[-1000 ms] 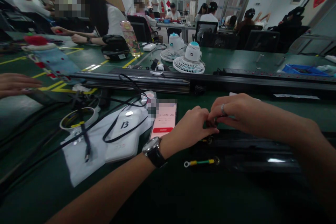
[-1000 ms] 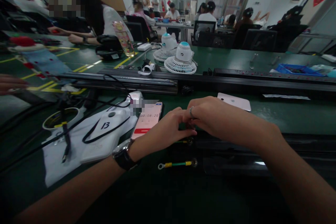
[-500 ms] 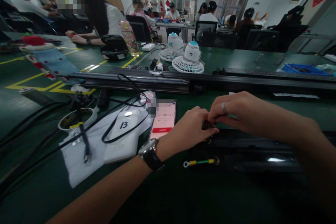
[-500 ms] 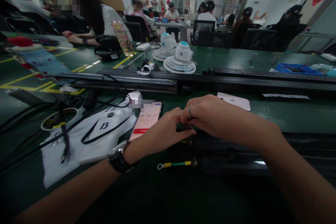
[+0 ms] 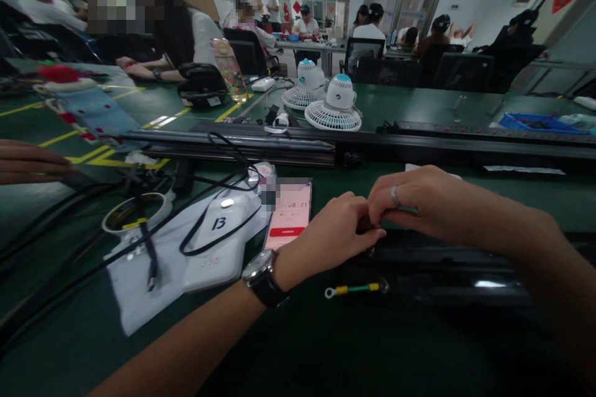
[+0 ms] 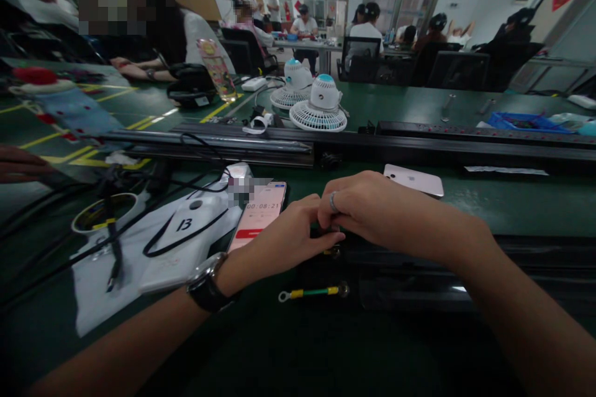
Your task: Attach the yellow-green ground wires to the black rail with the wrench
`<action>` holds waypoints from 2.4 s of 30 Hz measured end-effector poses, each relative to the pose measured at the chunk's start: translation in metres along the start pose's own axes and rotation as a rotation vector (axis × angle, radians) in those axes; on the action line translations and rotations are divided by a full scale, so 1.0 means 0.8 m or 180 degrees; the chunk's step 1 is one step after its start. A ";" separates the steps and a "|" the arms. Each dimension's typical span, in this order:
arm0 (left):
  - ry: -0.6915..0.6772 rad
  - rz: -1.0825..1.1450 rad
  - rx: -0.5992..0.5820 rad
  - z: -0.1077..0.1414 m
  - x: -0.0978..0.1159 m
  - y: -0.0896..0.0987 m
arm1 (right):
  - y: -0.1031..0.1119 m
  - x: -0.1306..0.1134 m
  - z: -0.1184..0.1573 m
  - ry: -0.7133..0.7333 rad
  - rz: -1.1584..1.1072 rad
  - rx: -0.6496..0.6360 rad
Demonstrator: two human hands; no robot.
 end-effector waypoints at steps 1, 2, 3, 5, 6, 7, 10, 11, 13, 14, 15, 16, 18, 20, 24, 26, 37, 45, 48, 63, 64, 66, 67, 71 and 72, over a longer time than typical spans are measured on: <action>0.0009 0.0005 0.0002 0.000 0.000 0.000 | 0.000 0.000 0.000 0.0010 0.0010 0.0003; 0.0020 0.0009 0.0002 0.000 -0.001 0.000 | -0.001 0.000 -0.001 0.0017 0.0009 -0.0001; 0.0031 0.0009 -0.0002 0.001 -0.001 0.000 | -0.001 0.000 -0.001 0.0029 0.0000 0.0009; 0.0050 -0.0003 -0.0020 0.002 -0.001 0.000 | -0.001 0.000 -0.002 0.0046 -0.0034 0.0027; 0.0054 -0.0015 -0.0037 0.003 -0.001 0.000 | -0.002 0.000 -0.002 0.0040 -0.0059 0.0028; 0.0055 -0.0029 -0.0056 0.003 -0.001 -0.001 | -0.002 0.000 -0.002 0.0035 -0.0089 0.0035; 0.0050 -0.0069 -0.0108 0.006 0.000 -0.002 | -0.005 0.001 -0.002 0.0018 -0.0215 0.0032; 0.0054 -0.0081 -0.0115 0.006 0.000 -0.003 | -0.006 0.001 -0.002 0.0013 -0.0252 0.0028; 0.0074 -0.0105 -0.0107 0.007 0.000 -0.003 | -0.008 0.002 -0.002 -0.0011 -0.0272 0.0010; 0.0087 -0.0113 -0.0093 0.008 0.000 -0.003 | -0.009 0.003 -0.002 -0.0038 -0.0250 -0.0001; 0.0101 -0.0116 -0.0076 0.008 0.001 -0.003 | -0.010 0.004 -0.002 -0.0060 -0.0219 -0.0011; 0.0117 -0.0115 -0.0055 0.009 0.001 -0.002 | -0.011 0.005 -0.001 -0.0085 -0.0179 -0.0017; 0.0153 -0.0110 -0.0006 0.010 0.003 -0.001 | -0.013 0.008 0.000 -0.0134 -0.0119 -0.0020; 0.0187 -0.0106 0.0052 0.011 0.004 0.000 | -0.015 0.010 0.002 -0.0169 -0.0110 -0.0028; 0.0141 -0.0182 0.0115 0.014 0.006 -0.002 | -0.021 0.014 0.004 -0.0188 -0.0177 -0.0047; 0.0090 -0.0242 0.0088 0.014 0.007 -0.006 | -0.020 0.014 0.004 -0.0192 -0.0205 -0.0011; 0.0012 -0.0394 0.0140 0.018 0.008 -0.015 | -0.018 0.018 0.001 -0.0421 -0.0132 0.0024; -0.0051 -0.0447 0.0146 0.020 0.007 -0.018 | -0.025 0.032 0.007 -0.0605 0.0193 -0.0065; -0.0058 -0.0453 0.0163 0.019 0.008 -0.016 | -0.025 0.030 0.007 -0.0618 0.0299 -0.0111; -0.0044 -0.0446 0.0319 0.019 0.012 -0.009 | -0.023 0.026 0.011 -0.0500 0.0114 -0.0042; -0.0044 -0.0439 0.0319 0.020 0.012 -0.010 | -0.023 0.026 0.010 -0.0507 0.0104 -0.0042; -0.0051 -0.0423 0.0310 0.020 0.011 -0.011 | -0.022 0.024 0.010 -0.0518 0.0081 -0.0055; -0.0057 -0.0415 0.0303 0.020 0.010 -0.012 | -0.022 0.024 0.010 -0.0527 0.0080 -0.0061; -0.0075 -0.0415 0.0273 0.020 0.007 -0.016 | -0.024 0.023 0.010 -0.0493 0.0040 -0.0104; -0.0077 -0.0421 0.0264 0.021 0.006 -0.017 | -0.024 0.023 0.011 -0.0475 0.0031 -0.0112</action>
Point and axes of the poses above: each hand's wrist, its own z-axis away from the middle knuckle, its own y-axis out of the back of the hand, x = y × z, the point moved 8 cm from there along -z, towards the middle knuckle, and after that the axes turned 4 degrees about x, right-handed, at the moved point
